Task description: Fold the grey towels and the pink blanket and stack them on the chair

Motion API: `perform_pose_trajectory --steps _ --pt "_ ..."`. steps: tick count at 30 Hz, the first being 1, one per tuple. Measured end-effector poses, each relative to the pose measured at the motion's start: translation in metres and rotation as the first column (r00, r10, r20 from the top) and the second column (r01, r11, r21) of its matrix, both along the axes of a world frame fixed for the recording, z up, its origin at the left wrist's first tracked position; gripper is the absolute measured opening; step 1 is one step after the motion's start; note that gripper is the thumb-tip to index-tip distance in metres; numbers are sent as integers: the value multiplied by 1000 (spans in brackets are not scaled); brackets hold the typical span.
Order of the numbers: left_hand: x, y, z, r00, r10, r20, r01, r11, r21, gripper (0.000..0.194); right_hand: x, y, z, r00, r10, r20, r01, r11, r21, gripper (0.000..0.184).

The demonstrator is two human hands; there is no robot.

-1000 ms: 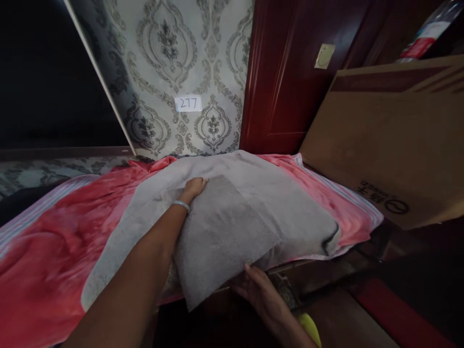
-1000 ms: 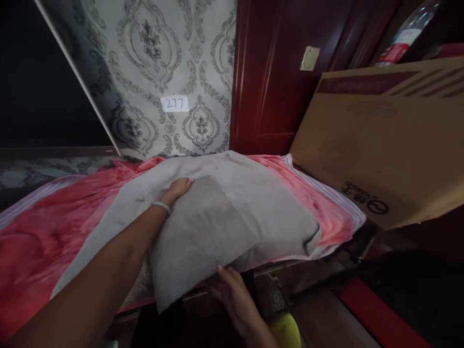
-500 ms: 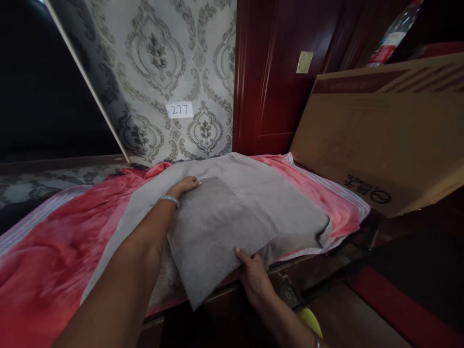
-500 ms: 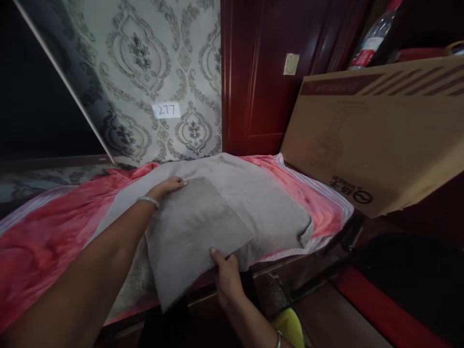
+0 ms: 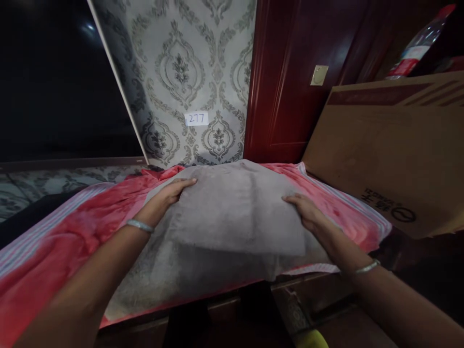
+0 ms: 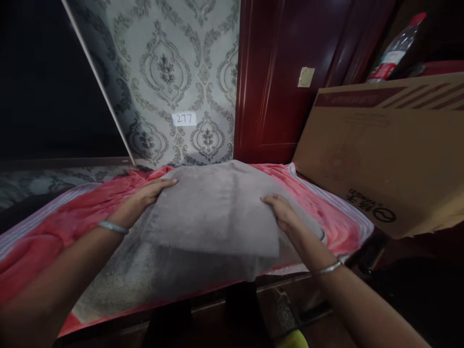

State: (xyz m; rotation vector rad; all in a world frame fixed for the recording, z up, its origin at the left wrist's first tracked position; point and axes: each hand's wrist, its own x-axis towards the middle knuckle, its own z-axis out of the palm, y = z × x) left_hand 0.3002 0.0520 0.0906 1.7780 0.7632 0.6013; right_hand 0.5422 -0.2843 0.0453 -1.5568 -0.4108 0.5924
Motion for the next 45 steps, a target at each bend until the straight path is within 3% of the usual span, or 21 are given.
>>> perform_pose_trajectory --steps 3,5,7,11,14,17,18,20,22,24,26,29,32,40,43,45 --pt "-20 -21 -11 986 -46 159 69 987 -142 31 37 6 21 998 40 52 -34 994 -102 15" --pt "-30 -31 -25 977 -1 213 43 981 -190 34 49 13 21 995 52 86 -40 990 -134 20" --pt "-37 -38 -48 982 55 183 -7 968 -253 37 50 21 6 988 66 137 -39 981 -191 24" --pt "-41 -45 -101 987 163 -5 -158 950 -271 31 31 34 -50 973 97 209 -20 939 -342 29" --pt "-42 -42 -120 983 172 -65 -183 943 -277 30 28 37 -76 956 115 271 3 917 -399 35" --pt "-40 -37 -115 971 187 -148 -218 949 -229 33 37 40 -73 927 103 360 76 890 -450 52" --pt "-38 -38 -110 959 219 -182 -246 959 -139 41 39 44 -68 910 97 402 108 883 -457 60" --pt "-32 -45 -100 929 299 -217 -263 948 177 61 35 59 -58 827 144 543 153 872 -465 70" --pt "-23 -60 -95 919 324 -227 -164 834 527 75 21 81 -52 647 273 712 167 860 -481 71" --pt "-14 -79 -98 912 270 -310 44 686 726 78 2 102 -56 454 414 789 158 834 -528 68" --pt "-7 -95 -108 863 184 -470 267 624 735 70 -13 116 -68 378 529 760 128 783 -608 65" --pt "-3 -103 -125 777 97 -622 436 630 643 62 -20 122 -87 390 625 676 78 709 -701 63" --pt "-5 -100 -134 772 107 -627 439 623 647 63 -16 121 -95 401 643 652 60 692 -719 64" --pt "-6 -102 -130 761 109 -639 445 629 637 65 -7 115 -94 423 638 643 82 681 -728 61" --pt "-9 -90 -124 788 36 -615 437 671 599 60 -6 115 -91 460 626 630 127 656 -744 63" --pt "-10 -78 -116 824 46 -565 371 709 600 55 -13 125 -83 479 618 623 145 644 -751 63"
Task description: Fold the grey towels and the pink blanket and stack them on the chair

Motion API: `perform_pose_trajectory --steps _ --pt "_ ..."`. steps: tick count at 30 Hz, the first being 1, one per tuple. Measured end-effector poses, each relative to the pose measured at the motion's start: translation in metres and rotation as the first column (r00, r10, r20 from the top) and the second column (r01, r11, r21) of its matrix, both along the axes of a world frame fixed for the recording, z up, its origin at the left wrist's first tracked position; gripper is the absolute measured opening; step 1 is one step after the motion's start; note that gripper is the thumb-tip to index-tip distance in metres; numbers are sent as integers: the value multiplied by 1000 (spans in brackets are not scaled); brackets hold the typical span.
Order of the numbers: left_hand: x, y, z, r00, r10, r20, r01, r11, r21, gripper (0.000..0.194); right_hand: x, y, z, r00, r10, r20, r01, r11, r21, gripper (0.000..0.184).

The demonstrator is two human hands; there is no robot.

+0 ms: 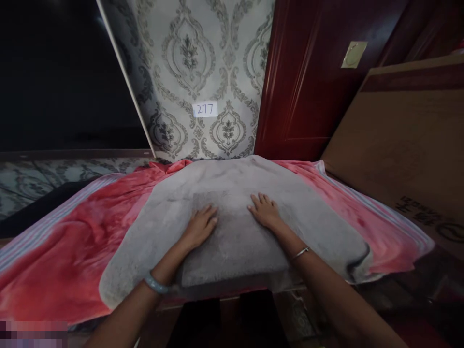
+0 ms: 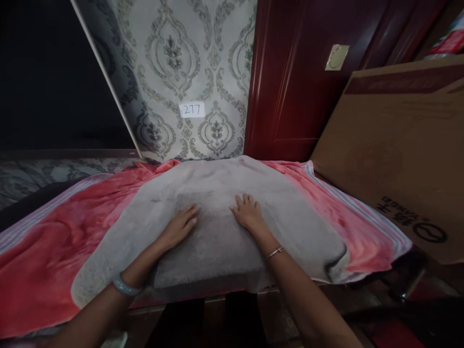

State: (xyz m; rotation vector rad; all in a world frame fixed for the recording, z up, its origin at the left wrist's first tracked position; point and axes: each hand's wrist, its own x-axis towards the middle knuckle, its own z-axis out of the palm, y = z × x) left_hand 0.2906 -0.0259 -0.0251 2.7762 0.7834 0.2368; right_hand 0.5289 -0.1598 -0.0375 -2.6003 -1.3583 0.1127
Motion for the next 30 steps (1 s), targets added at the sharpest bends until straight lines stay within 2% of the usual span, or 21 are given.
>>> perform_pose_trajectory --steps 1,3,5,8,10,12,14,19,22,25,27,29,30 --pt "1 6 5 999 39 33 -39 999 9 54 -7 9 5 1000 21 3 -21 1000 11 63" --pt "6 17 13 991 118 64 -123 990 68 55 -27 31 15 990 140 18 -141 988 63 61" --pt "14 23 15 986 166 16 -167 977 133 59 -51 55 20 961 274 35 -277 955 105 59" --pt "23 23 5 976 190 -110 -170 971 167 62 -76 77 17 939 342 40 -345 933 100 59" --pt "25 21 -3 970 185 -158 -157 972 175 63 -75 79 11 936 352 28 -353 932 87 59" --pt "24 21 -9 968 178 -175 -147 973 179 64 -60 71 7 943 333 11 -333 941 66 61" --pt "23 22 -9 970 176 -170 -145 973 180 65 -31 53 4 967 253 0 -253 967 20 64" --pt "23 22 -7 970 179 -165 -149 973 178 65 50 -15 -6 1000 -8 -14 7 998 -69 60" --pt "25 22 -7 973 167 -157 -138 974 178 65 73 -56 -11 995 -85 -58 81 994 -71 59" --pt "26 25 -3 978 158 -136 -133 976 172 64 71 -82 -6 984 -165 -73 160 985 -69 59" --pt "26 26 4 979 150 -137 -129 981 147 63 54 -86 3 973 -226 -47 224 974 -40 60" --pt "23 23 12 979 144 -146 -126 984 124 62 23 -80 13 980 -197 5 196 980 45 62" --pt "21 18 17 982 132 -138 -115 986 124 61 3 -74 17 991 -131 33 127 987 95 63"
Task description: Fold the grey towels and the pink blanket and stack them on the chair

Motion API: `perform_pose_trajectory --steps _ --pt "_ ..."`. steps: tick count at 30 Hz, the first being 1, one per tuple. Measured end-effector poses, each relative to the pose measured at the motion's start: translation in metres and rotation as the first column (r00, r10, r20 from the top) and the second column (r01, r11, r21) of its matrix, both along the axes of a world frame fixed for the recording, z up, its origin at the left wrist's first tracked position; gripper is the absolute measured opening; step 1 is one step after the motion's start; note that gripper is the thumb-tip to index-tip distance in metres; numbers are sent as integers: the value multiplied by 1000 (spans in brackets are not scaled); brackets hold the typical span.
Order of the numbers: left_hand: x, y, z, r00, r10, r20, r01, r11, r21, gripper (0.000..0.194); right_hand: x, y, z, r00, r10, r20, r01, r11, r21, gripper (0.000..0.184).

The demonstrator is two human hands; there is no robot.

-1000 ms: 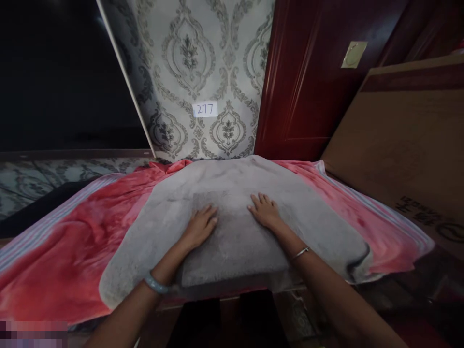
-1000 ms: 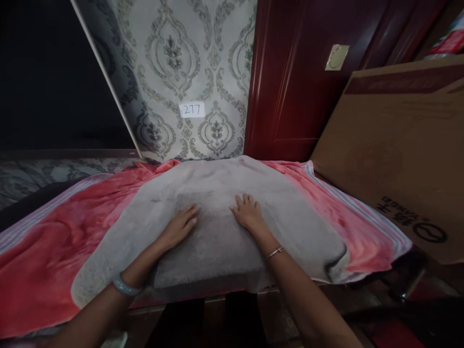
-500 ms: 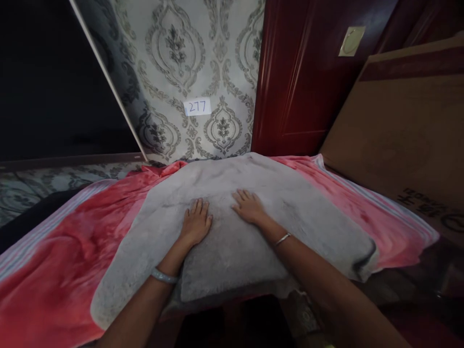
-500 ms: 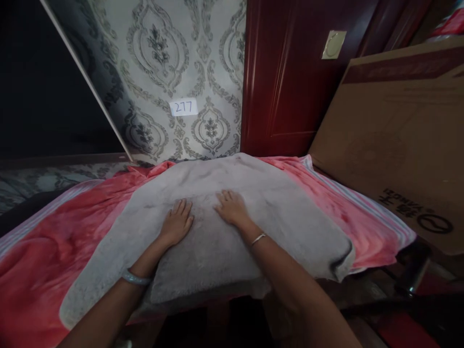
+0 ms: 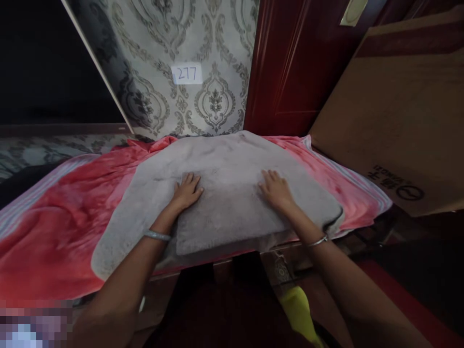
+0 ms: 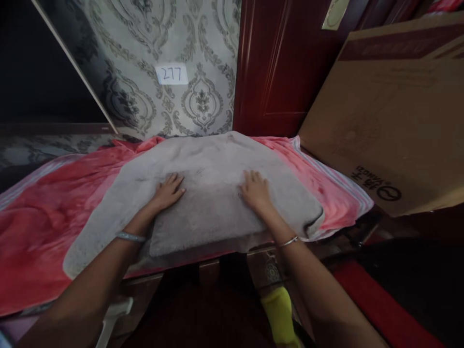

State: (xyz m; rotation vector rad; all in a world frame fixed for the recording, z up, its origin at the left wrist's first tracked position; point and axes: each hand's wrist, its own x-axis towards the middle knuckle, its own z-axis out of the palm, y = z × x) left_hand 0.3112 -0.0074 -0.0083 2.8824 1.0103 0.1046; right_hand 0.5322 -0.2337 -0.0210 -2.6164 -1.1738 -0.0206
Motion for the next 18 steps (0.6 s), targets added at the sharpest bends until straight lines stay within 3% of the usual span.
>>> perform_pose_trajectory --steps 4,7,10,14,18 --pt "-20 -39 5 984 -159 84 152 985 86 58 -89 31 -1 949 313 31 -314 948 50 61" --pt "-36 -73 -9 975 -217 54 212 973 85 62 -122 37 -12 903 429 11 -429 903 15 61" --pt "-45 -86 -24 980 -201 7 200 978 56 65 -97 16 -25 929 369 -8 -369 929 18 63" --pt "-45 -80 -36 974 -221 52 217 973 71 66 -24 -45 -46 996 81 -31 -79 995 58 64" --pt "-41 -71 -40 960 -244 140 234 969 85 64 11 -90 -68 999 -25 -27 31 971 236 63"
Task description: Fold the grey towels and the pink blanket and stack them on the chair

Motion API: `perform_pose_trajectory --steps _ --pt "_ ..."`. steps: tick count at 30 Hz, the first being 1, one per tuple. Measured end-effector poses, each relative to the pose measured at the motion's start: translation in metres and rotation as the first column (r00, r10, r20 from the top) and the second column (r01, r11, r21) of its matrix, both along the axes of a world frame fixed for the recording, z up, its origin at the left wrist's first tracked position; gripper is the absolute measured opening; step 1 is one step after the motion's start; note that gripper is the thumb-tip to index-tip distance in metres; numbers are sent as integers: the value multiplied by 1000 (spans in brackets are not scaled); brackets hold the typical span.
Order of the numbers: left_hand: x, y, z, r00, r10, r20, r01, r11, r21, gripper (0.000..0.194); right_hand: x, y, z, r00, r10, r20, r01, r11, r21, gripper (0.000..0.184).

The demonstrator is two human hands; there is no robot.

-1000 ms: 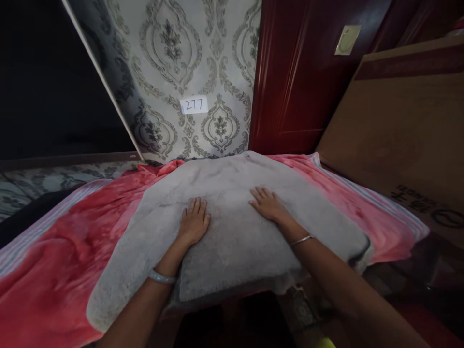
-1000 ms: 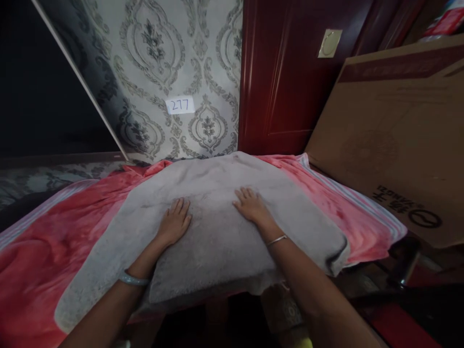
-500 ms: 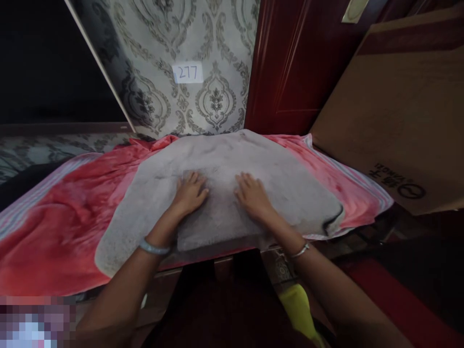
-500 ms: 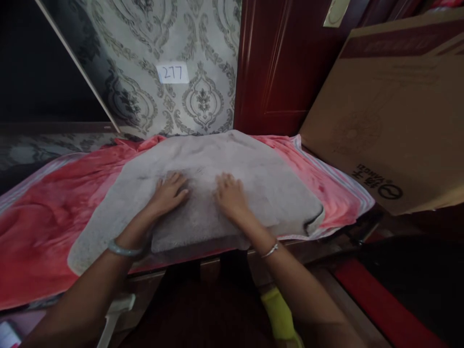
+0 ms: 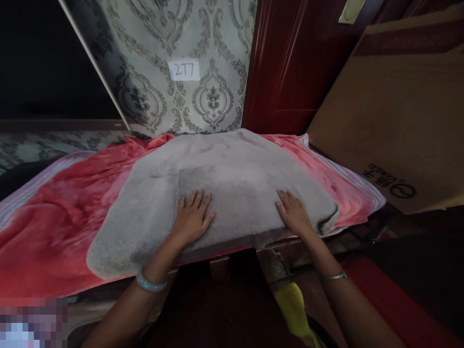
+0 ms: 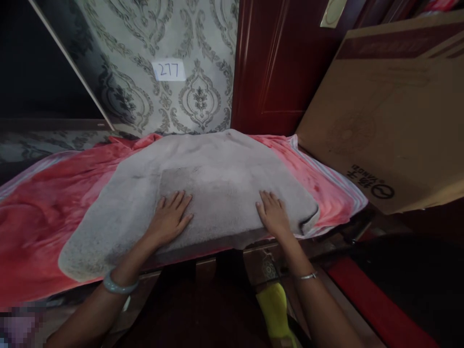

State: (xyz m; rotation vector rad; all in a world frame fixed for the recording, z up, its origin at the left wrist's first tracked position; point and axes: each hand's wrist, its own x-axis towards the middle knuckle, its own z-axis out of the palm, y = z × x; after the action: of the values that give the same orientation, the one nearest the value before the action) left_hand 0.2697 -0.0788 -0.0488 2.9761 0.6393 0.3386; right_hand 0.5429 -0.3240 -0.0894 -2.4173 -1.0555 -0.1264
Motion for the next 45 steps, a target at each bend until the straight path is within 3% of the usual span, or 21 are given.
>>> perform_pose_trajectory --steps 3,6,7,9,10,12,14,15,19,22,25,28,32,35,37,40,42,45 --pt "-9 4 1 998 -10 58 12 999 -35 58 -15 -17 -5 996 -63 55 44 954 298 66" --pt "-34 1 3 983 -28 180 31 999 -16 56 -55 -33 -5 985 -168 23 123 804 581 59" --pt "-45 -3 2 976 -64 206 63 998 9 60 -71 -38 -6 983 -180 -47 169 760 628 55" --pt "-67 -12 -2 964 -182 195 172 983 70 74 -103 -44 -12 945 -43 -323 249 736 629 55" --pt "-76 -16 -6 956 -241 169 226 969 102 79 -118 -44 -15 874 67 -481 274 750 602 57" --pt "-90 -21 -14 946 -298 128 276 947 163 85 -144 -38 -21 633 260 -729 315 774 549 60" --pt "-97 -20 -21 946 -288 145 257 945 204 91 -161 -25 -24 403 377 -834 372 765 526 65" --pt "-99 -17 -24 943 -286 168 248 945 215 93 -166 -18 -23 324 422 -847 405 747 527 66" --pt "-97 -1 -25 896 -361 257 298 920 254 91 -172 3 -10 142 572 -808 527 647 551 50" --pt "-91 8 -12 847 -421 324 320 891 321 80 -173 14 2 59 638 -767 611 585 533 47" --pt "-84 9 10 821 -451 349 341 879 335 69 -176 25 14 30 713 -700 643 523 560 42" --pt "-78 -5 26 812 -465 353 360 875 324 60 -179 35 22 36 764 -644 677 456 578 38" --pt "-80 -40 28 786 -498 366 382 857 346 50 -178 43 16 73 706 -704 739 436 513 45" --pt "-90 -49 36 818 -512 263 476 858 190 42 -177 45 7 74 647 -759 780 436 448 52" --pt "-93 -40 49 839 -488 239 498 867 22 38 -178 46 4 66 634 -770 794 434 426 54" --pt "-75 -6 69 891 -327 314 394 902 -179 36 -179 47 5 54 638 -768 837 391 383 57" --pt "-43 26 76 926 -177 333 272 926 -262 40 -179 48 6 45 650 -759 859 362 361 57" --pt "22 73 77 974 -79 213 147 935 -323 54 -177 48 5 43 676 -736 848 364 384 51"
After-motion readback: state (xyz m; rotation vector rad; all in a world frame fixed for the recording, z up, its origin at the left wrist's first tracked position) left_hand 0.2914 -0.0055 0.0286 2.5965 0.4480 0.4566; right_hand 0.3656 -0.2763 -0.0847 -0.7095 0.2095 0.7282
